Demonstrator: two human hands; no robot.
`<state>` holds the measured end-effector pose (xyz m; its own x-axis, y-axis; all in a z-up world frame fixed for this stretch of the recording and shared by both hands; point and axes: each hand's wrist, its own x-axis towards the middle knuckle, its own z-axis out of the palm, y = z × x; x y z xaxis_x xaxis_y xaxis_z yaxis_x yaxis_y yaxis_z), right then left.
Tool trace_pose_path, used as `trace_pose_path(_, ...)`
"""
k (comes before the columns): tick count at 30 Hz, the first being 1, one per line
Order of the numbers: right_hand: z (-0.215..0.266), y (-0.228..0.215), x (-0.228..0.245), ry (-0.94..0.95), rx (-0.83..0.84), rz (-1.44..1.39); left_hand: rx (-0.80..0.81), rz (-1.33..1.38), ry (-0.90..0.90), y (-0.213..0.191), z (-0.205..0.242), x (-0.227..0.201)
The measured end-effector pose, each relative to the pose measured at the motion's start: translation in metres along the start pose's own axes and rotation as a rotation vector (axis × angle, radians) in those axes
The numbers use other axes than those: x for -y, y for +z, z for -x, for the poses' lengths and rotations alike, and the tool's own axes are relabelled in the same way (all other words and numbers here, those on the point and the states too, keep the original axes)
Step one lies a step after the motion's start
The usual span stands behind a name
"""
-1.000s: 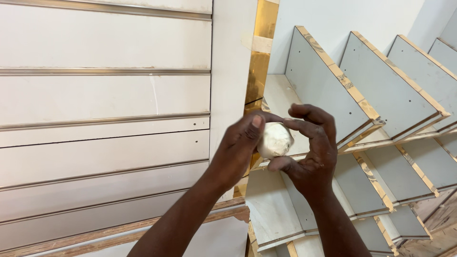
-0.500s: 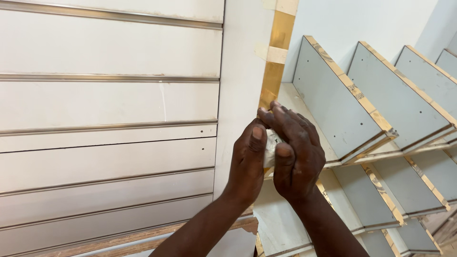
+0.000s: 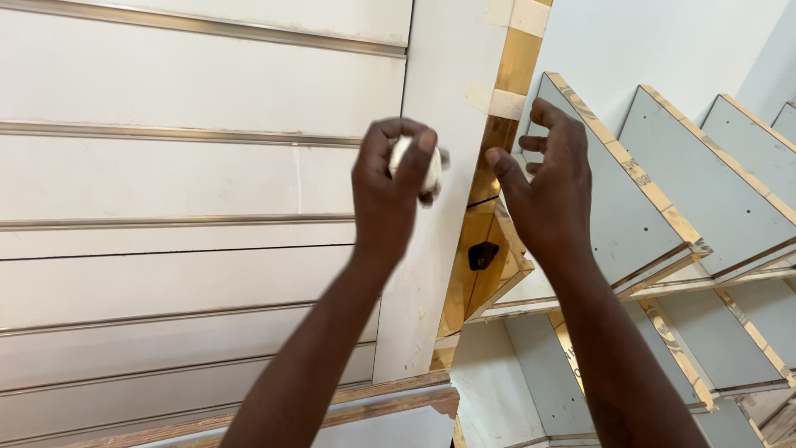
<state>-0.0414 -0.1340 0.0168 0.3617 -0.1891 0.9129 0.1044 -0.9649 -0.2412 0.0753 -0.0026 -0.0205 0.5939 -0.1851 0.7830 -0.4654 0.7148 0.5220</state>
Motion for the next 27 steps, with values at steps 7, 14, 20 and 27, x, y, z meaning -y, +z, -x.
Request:
trace_pose_path(7, -0.037, 0.001, -0.025, 0.267, 0.242, -0.281, 0.129, -0.289, 0.116, 0.009, -0.058, 0.02)
trace_pose_path(14, -0.059, 0.004, -0.071, -0.008, 0.485, -0.746, 0.122, -0.872, 0.324, 0.036, -0.063, 0.021)
trace_pose_path(20, -0.062, 0.007, -0.09, 0.169, 0.489, -1.251, 0.144, -0.828, 0.364, 0.032, -0.062, 0.029)
trace_pose_path(27, -0.066, 0.016, -0.081, 0.248, 0.326, -1.063, 0.142, -0.798, 0.353, 0.031, -0.061, 0.03)
